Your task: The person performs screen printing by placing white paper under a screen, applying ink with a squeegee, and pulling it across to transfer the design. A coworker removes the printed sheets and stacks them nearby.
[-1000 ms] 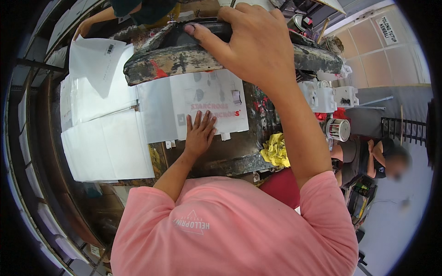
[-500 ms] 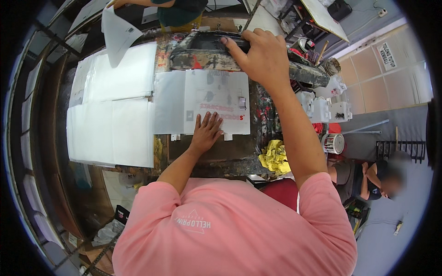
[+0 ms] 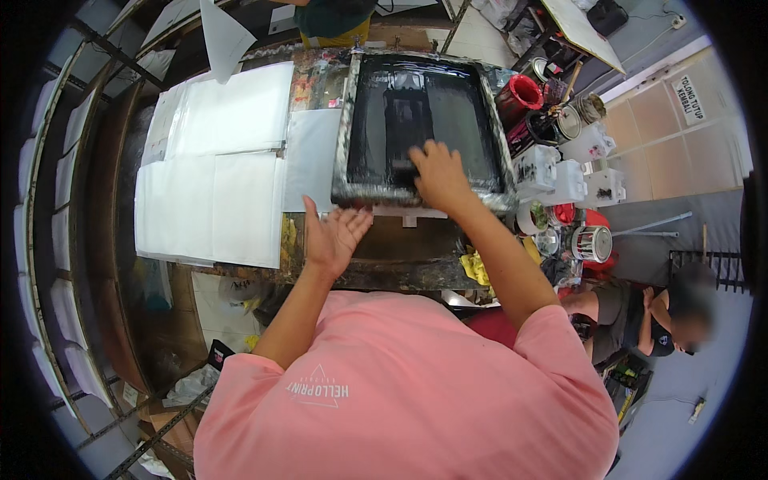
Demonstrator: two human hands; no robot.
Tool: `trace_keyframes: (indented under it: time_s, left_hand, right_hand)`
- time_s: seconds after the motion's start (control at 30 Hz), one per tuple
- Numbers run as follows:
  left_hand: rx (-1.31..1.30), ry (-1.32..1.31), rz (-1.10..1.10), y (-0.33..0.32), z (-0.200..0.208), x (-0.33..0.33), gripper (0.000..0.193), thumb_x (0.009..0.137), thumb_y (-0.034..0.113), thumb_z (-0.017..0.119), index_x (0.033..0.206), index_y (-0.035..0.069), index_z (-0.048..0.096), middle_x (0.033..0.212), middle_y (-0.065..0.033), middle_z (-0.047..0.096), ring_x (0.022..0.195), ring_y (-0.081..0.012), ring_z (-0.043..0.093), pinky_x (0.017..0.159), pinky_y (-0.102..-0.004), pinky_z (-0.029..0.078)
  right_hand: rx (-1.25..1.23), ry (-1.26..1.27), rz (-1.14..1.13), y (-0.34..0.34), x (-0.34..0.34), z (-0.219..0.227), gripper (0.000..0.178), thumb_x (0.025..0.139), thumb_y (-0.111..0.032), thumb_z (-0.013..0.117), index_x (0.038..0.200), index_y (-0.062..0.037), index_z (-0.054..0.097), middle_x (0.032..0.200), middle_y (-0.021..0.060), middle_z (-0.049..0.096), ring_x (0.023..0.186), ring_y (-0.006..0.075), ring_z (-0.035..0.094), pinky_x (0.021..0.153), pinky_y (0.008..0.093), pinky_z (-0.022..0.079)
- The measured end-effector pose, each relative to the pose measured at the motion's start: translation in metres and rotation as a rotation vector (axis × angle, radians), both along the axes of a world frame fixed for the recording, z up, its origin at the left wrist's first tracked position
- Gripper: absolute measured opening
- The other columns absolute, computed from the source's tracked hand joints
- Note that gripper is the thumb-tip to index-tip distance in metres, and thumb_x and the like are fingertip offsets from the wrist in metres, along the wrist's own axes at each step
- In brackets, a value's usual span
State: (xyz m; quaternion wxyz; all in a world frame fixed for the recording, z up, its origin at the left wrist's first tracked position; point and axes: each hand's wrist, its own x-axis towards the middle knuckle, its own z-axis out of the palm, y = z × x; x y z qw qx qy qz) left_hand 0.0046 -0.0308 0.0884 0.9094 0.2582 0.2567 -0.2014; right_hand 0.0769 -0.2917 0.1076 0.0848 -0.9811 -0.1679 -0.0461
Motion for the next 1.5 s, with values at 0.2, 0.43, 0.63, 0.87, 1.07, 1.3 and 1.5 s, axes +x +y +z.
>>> trace_keyframes:
  time_s: [0.2, 0.43, 0.63, 0.87, 1.07, 1.3, 1.5]
  left_hand:
    - [0.115, 0.117, -0.193, 0.013, -0.094, -0.004, 0.121, 0.098, 0.084, 0.049, 0.165, -0.009, 0.010, 0.159, -0.0310, 0.040, 0.145, -0.0391, 0.052, 0.123, -0.0482, 0.044]
    - [0.097, -0.113, -0.233, 0.027, -0.073, -0.017, 0.071, 0.111, 0.059, 0.049, 0.152, 0.000, 0.047, 0.154, -0.0224, 0.055, 0.148, -0.0348, 0.052, 0.122, -0.0496, 0.045]
    - [0.542, -0.677, -0.396, -0.007, -0.026, 0.012, 0.082, 0.098, 0.048, 0.073, 0.165, 0.011, 0.043, 0.164, -0.0164, 0.050, 0.155, -0.0398, 0.044, 0.128, -0.0591, 0.035]
    - [1.795, -1.348, -0.922, -0.056, -0.134, 0.003, 0.128, 0.080, 0.089, 0.063, 0.166, -0.001, 0.034, 0.177, -0.0252, 0.022, 0.165, -0.0454, 0.012, 0.129, -0.0705, 0.001]
    - [1.845, -1.287, -0.834, -0.054, -0.124, -0.004, 0.129, 0.082, 0.087, 0.064, 0.168, -0.002, 0.028, 0.176, -0.0266, 0.022, 0.165, -0.0466, 0.014, 0.130, -0.0691, 0.004]
    - [0.399, -0.361, -0.083, -0.033, 0.042, 0.011, 0.141, 0.086, 0.086, 0.064, 0.167, -0.012, 0.002, 0.171, -0.0371, 0.020, 0.162, -0.0449, 0.023, 0.131, -0.0534, 0.027]
    - [0.115, 0.050, -0.232, 0.021, -0.081, 0.000, 0.149, 0.085, 0.100, 0.044, 0.165, -0.010, -0.016, 0.162, -0.0385, 0.034, 0.150, -0.0438, 0.046, 0.123, -0.0479, 0.043]
  right_hand:
    - [0.123, 0.019, 0.001, 0.002, -0.036, -0.065, 0.036, 0.089, -0.008, 0.066, 0.124, -0.0111, 0.073, 0.124, 0.0095, 0.069, 0.117, 0.0319, 0.060, 0.097, 0.0494, 0.042]
    - [0.181, -0.006, -0.051, 0.000, -0.035, -0.011, 0.059, 0.077, -0.006, 0.073, 0.135, -0.0115, 0.068, 0.129, 0.0089, 0.068, 0.122, 0.0318, 0.060, 0.106, 0.0520, 0.037]
    - [0.239, -0.336, -0.044, -0.012, 0.020, 0.081, 0.065, 0.070, -0.010, 0.074, 0.135, -0.0130, 0.070, 0.135, 0.0080, 0.068, 0.122, 0.0313, 0.060, 0.106, 0.0526, 0.038]
    - [0.238, -0.609, 0.008, -0.017, 0.066, 0.121, 0.050, 0.078, -0.013, 0.075, 0.129, -0.0123, 0.071, 0.124, 0.0060, 0.071, 0.115, 0.0288, 0.064, 0.104, 0.0473, 0.042]
    - [0.248, -0.643, 0.006, -0.018, 0.072, 0.119, 0.046, 0.081, -0.016, 0.077, 0.127, -0.0129, 0.070, 0.120, 0.0056, 0.071, 0.114, 0.0287, 0.064, 0.103, 0.0471, 0.043]
    - [0.271, -0.382, -0.015, -0.010, 0.005, 0.049, 0.058, 0.078, -0.014, 0.079, 0.134, -0.0143, 0.068, 0.128, 0.0092, 0.067, 0.124, 0.0323, 0.058, 0.106, 0.0510, 0.041]
    - [0.130, 0.075, -0.067, 0.012, -0.054, -0.046, 0.057, 0.080, -0.012, 0.077, 0.135, -0.0122, 0.065, 0.127, 0.0090, 0.067, 0.122, 0.0308, 0.060, 0.107, 0.0520, 0.040]
